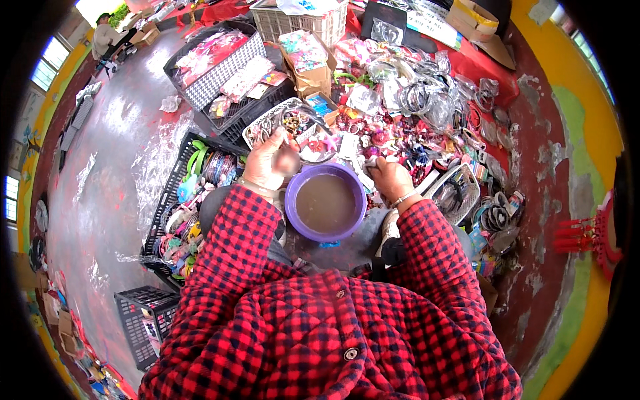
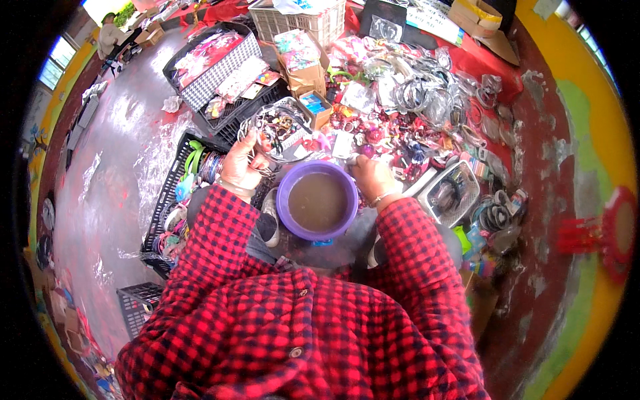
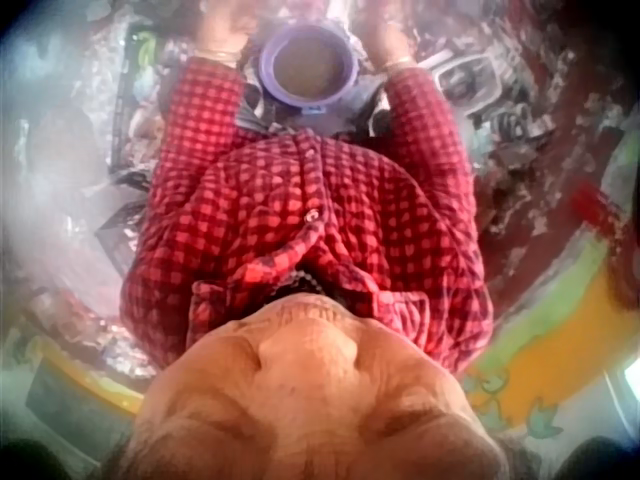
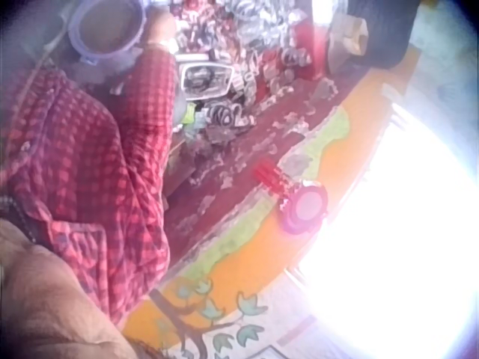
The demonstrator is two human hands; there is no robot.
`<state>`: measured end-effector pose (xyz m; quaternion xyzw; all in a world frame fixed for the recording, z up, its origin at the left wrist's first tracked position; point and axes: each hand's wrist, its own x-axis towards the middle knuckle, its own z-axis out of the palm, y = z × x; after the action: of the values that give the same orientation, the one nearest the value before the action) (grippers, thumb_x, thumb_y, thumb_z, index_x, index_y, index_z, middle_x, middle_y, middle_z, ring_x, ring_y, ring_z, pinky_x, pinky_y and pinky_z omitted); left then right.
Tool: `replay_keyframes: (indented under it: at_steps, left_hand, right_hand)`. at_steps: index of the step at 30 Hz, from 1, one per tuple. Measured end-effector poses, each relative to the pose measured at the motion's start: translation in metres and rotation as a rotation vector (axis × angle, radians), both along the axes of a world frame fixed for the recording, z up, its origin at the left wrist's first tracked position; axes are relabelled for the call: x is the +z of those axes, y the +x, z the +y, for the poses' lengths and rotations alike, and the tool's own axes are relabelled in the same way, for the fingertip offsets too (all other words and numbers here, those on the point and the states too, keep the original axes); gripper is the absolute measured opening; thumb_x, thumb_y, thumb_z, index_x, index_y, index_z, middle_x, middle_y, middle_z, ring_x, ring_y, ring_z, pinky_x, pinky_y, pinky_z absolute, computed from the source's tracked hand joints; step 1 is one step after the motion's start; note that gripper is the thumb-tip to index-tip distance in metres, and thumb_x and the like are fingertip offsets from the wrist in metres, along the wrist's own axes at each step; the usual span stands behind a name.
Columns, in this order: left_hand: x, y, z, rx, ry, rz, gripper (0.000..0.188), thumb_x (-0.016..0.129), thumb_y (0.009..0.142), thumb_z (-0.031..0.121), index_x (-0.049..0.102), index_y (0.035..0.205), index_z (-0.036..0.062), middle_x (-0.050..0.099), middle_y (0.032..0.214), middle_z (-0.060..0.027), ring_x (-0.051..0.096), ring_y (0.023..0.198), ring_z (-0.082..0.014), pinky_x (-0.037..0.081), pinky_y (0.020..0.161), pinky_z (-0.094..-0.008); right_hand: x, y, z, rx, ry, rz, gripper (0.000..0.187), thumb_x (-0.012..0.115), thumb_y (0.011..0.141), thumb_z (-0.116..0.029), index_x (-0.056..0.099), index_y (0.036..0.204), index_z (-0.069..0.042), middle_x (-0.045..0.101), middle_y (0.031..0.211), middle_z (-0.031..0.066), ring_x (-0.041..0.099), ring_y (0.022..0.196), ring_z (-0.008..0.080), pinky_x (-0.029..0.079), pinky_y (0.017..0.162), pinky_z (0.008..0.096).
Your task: The person sits on the floor and sorts through various hair accessories, including hair ties and clips, from plastic bags and crates. They remove items from packaging, separate them, and place them into a purple bucket or back into the crates.
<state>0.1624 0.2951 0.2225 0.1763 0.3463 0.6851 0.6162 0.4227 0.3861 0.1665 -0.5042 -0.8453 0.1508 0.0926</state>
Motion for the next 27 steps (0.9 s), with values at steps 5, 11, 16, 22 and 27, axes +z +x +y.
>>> replay_keyframes:
  at_steps: [5, 11, 16, 22, 27]
  left_hand:
    - [-0.006, 0.011, 0.006, -0.048, 0.081, 0.011, 0.027, 0.048, 0.091, 0.026, 0.054, 0.099, 0.0016, 0.061, 0.087, -0.0131, 0.055, 0.063, -0.0148, 0.046, 0.057, -0.0264]
    - [-0.03, 0.023, 0.014, -0.064, 0.134, 0.004, 0.032, 0.042, 0.093, 0.027, 0.048, 0.108, -0.0006, 0.054, 0.107, -0.0177, 0.052, 0.103, -0.0314, 0.042, 0.087, -0.0379]
    - [-0.018, 0.055, 0.014, -0.113, 0.149, -0.202, 0.042, 0.037, 0.095, 0.032, 0.048, 0.114, -0.0036, 0.055, 0.11, -0.0101, 0.051, 0.102, -0.0133, 0.04, 0.09, -0.0263]
    - [-0.051, 0.067, 0.013, -0.189, 0.033, 0.558, 0.043, 0.032, 0.097, 0.03, 0.044, 0.123, -0.0022, 0.052, 0.115, -0.0092, 0.049, 0.105, -0.0144, 0.038, 0.093, -0.0278]
    - [-0.045, 0.066, 0.011, -0.365, 0.051, 0.438, 0.056, 0.035, 0.091, 0.05, 0.048, 0.117, 0.0027, 0.054, 0.106, -0.0043, 0.049, 0.096, -0.0114, 0.039, 0.087, -0.027]
  right_hand:
    - [0.022, -0.001, 0.004, 0.033, -0.22, 0.396, 0.038, 0.065, 0.072, -0.024, 0.054, 0.102, -0.004, 0.061, 0.089, 0.0187, 0.06, 0.084, 0.032, 0.046, 0.074, 0.0376]
    - [0.034, -0.017, -0.02, -0.088, -1.076, 1.305, 0.03, 0.048, 0.091, -0.022, 0.053, 0.11, 0.0, 0.059, 0.101, 0.0081, 0.057, 0.09, 0.0164, 0.047, 0.079, 0.0296]
    - [0.029, -0.038, -0.028, -0.107, -1.352, 1.516, 0.036, 0.041, 0.092, -0.026, 0.049, 0.115, 0.001, 0.058, 0.104, 0.0124, 0.059, 0.09, 0.0222, 0.048, 0.08, 0.0354]
    - [0.013, -0.051, -0.044, 0.177, -1.162, 1.176, 0.029, 0.05, 0.089, -0.017, 0.049, 0.112, 0.0, 0.057, 0.098, 0.0045, 0.055, 0.085, 0.0118, 0.045, 0.077, 0.0271]
    - [0.033, -0.042, -0.039, 0.032, -1.334, 1.157, 0.025, 0.053, 0.088, -0.013, 0.051, 0.109, -0.001, 0.06, 0.096, 0.0067, 0.059, 0.082, 0.0143, 0.047, 0.073, 0.0279]
